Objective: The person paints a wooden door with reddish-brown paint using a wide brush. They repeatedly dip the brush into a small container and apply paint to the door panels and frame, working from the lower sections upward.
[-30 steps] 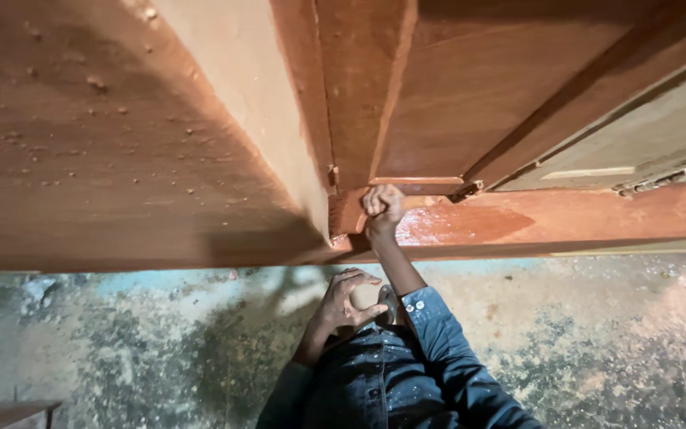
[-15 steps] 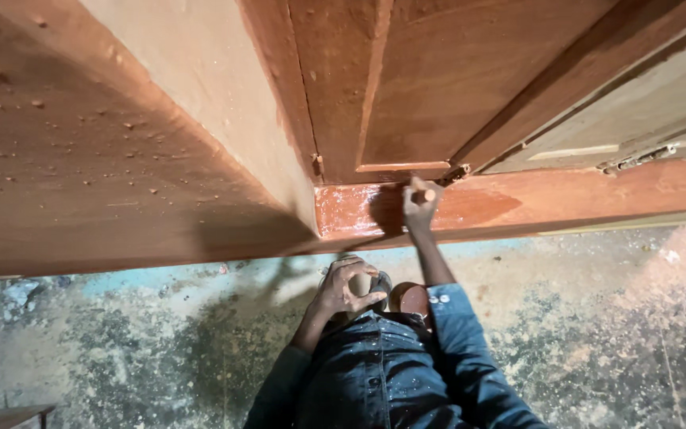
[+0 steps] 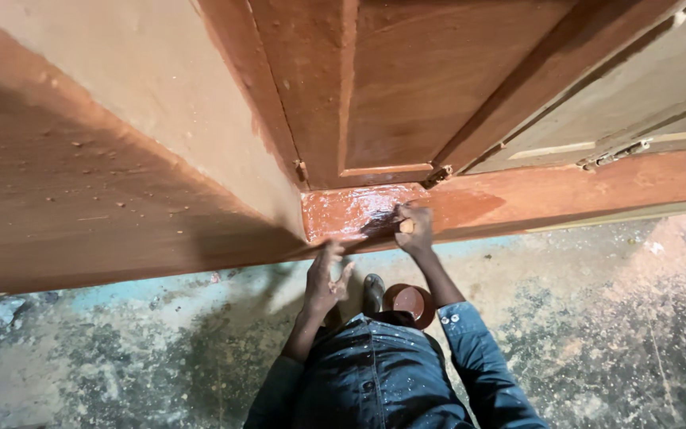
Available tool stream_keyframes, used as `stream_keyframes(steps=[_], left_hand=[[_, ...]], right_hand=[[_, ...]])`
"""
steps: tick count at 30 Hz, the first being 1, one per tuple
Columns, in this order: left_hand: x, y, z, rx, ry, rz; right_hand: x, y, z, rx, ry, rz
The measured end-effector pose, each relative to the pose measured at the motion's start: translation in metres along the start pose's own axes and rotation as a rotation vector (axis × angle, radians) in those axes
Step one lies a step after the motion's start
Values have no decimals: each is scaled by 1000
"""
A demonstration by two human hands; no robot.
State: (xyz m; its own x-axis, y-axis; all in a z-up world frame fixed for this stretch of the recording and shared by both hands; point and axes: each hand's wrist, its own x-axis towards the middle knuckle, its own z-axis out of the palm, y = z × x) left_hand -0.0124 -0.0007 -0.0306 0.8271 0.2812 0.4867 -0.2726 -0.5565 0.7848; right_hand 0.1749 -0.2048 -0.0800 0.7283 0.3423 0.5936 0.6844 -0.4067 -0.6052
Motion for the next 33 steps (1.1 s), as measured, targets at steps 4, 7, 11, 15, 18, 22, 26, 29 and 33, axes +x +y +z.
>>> stream_keyframes(steps=[4, 7, 11, 15, 18, 22, 26, 29, 33], left_hand=[[4, 11, 3, 60, -42, -144], [13, 22, 5, 139, 19, 22], [10, 32, 12, 79, -41, -38], [9, 27, 33, 22, -107, -32], [5, 19, 40, 171, -158, 36], [18, 19, 36, 94, -293, 39], [36, 21, 45, 41, -436, 87], [31, 23, 52, -127, -388, 106], [28, 20, 69, -206, -294, 26]], right_hand=[[-7, -32, 43, 564, 224, 438], [6, -50, 50, 880, 350, 302], [9, -37, 37, 1615, 404, 415], [-8, 22, 15, 1478, 474, 541], [-25, 68, -10, 1134, 652, 776], [-21, 87, -55, 44, 527, 258], [24, 72, -119, -267, 337, 56], [39, 49, -145, -377, 204, -46], [49, 54, -133, -70, 154, 208]])
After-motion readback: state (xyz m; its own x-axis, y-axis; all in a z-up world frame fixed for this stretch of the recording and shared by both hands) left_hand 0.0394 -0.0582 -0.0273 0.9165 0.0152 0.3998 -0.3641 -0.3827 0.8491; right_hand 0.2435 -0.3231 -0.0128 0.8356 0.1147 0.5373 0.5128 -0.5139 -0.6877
